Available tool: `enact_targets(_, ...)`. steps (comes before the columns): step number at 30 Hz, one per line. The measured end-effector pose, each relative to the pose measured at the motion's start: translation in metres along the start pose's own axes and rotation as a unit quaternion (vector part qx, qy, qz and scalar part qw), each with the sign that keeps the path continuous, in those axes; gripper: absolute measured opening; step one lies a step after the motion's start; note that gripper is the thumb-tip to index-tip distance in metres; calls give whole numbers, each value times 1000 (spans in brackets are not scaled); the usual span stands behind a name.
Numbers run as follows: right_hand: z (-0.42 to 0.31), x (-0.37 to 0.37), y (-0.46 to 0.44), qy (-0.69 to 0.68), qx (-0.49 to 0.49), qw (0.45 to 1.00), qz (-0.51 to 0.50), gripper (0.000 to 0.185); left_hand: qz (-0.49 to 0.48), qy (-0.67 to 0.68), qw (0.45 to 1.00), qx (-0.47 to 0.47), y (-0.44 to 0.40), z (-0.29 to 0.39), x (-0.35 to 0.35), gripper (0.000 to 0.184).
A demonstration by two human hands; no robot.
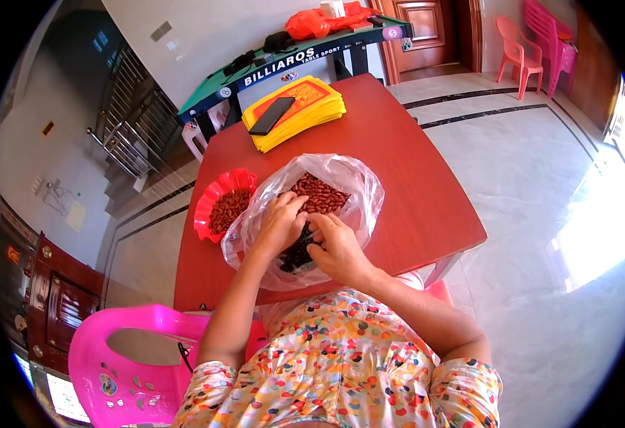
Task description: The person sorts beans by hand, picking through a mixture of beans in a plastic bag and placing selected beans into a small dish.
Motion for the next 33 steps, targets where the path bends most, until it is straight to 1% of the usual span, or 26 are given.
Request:
enact_targets(1, 16, -3, 1, -33, -34, 999, -4, 42, -34, -10, 999, 1, -2, 0, -5, 29)
enact_targets(2, 24, -3, 0, -35, -35, 999, -3, 42, -41, -20, 999, -4, -2, 3, -5, 26)
enact_targets(3, 33, -3, 0, -101, -56, 993, 2, 40, -46, -21, 999, -5, 0, 3, -4, 26)
enact_targets(4, 41, -2, 1, -166, -76, 983, 6, 37, -74, 2, 997, -16, 4, 3, -6, 24)
enact_targets(5, 43, 2, 2, -169, -78, 983, 8, 37, -103, 25, 994, -27, 9, 4, -9, 23)
enact_targets(6, 51, 5, 3, -202, -119, 972, 19, 37, -95, 36, 994, -48, 13, 8, -6, 20)
enact_targets(8, 56, 10, 5, -259, -180, 949, 28, 36, -99, 46, 993, -43, 22, 12, 1, 20)
enact_targets(11, 60, 11, 4, -281, -181, 942, 21, 35, -94, 60, 993, -43, 35, 12, 8, 20)
enact_targets(13, 59, 12, 4, -281, -182, 942, 20, 34, -100, 62, 993, -11, 39, 12, 13, 20)
enact_targets(19, 64, 9, 4, -290, -187, 938, 11, 35, -89, 73, 993, -7, 41, 13, 14, 20)
enact_targets(21, 50, 11, 1, -212, -98, 972, 36, 36, -94, 83, 992, -6, 42, 18, 14, 20)
enact_targets(22, 44, 11, 0, -212, -98, 972, 36, 36, -99, 94, 991, -5, 43, 21, 12, 20)
enact_targets(23, 21, 14, -1, -76, -1, 997, 24, 34, -99, 94, 991, -4, 43, 21, 11, 20)
enact_targets(24, 0, 12, 0, 61, 97, 993, 13, 32, -82, 102, 991, -11, 42, 22, 11, 20)
enact_targets(25, 3, 12, 1, 60, 96, 993, 13, 32, -66, 110, 992, -18, 41, 23, 12, 21)
enact_targets(27, 12, 8, 1, 268, 102, 958, 8, 24, -77, 85, 993, -24, 38, 16, 6, 21)
enact_targets(28, 17, 10, 0, 269, 102, 958, 10, 24, -87, 61, 994, -31, 35, 15, 3, 21)
enact_targets(29, 26, 15, -2, 252, 77, 964, 19, 21, -86, 62, 994, -32, 31, 14, 3, 21)
enact_targets(30, 31, 20, -4, 235, 52, 970, 26, 19, -108, -5, 994, -17, 26, 13, 1, 21)
enact_targets(31, 32, 21, -5, 236, 52, 970, 25, 19, -130, -73, 989, 0, 21, 11, 0, 21)
enact_targets(32, 34, 25, -6, 211, 29, 976, 37, 18, -150, -79, 985, 6, 14, 13, -2, 24)
enact_targets(33, 36, 28, -7, 186, 7, 981, 48, 18, -150, -78, 986, 7, 7, 16, -3, 24)
Point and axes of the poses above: each hand's wrist, its own y-axis away from the middle knuckle, its own x-axis out of the back of the hand, z = x × y, the point moved 7 cm from there along -y, towards the middle knuckle, and after that the axes turned 5 degrees about -y, right-handed, at the moved point
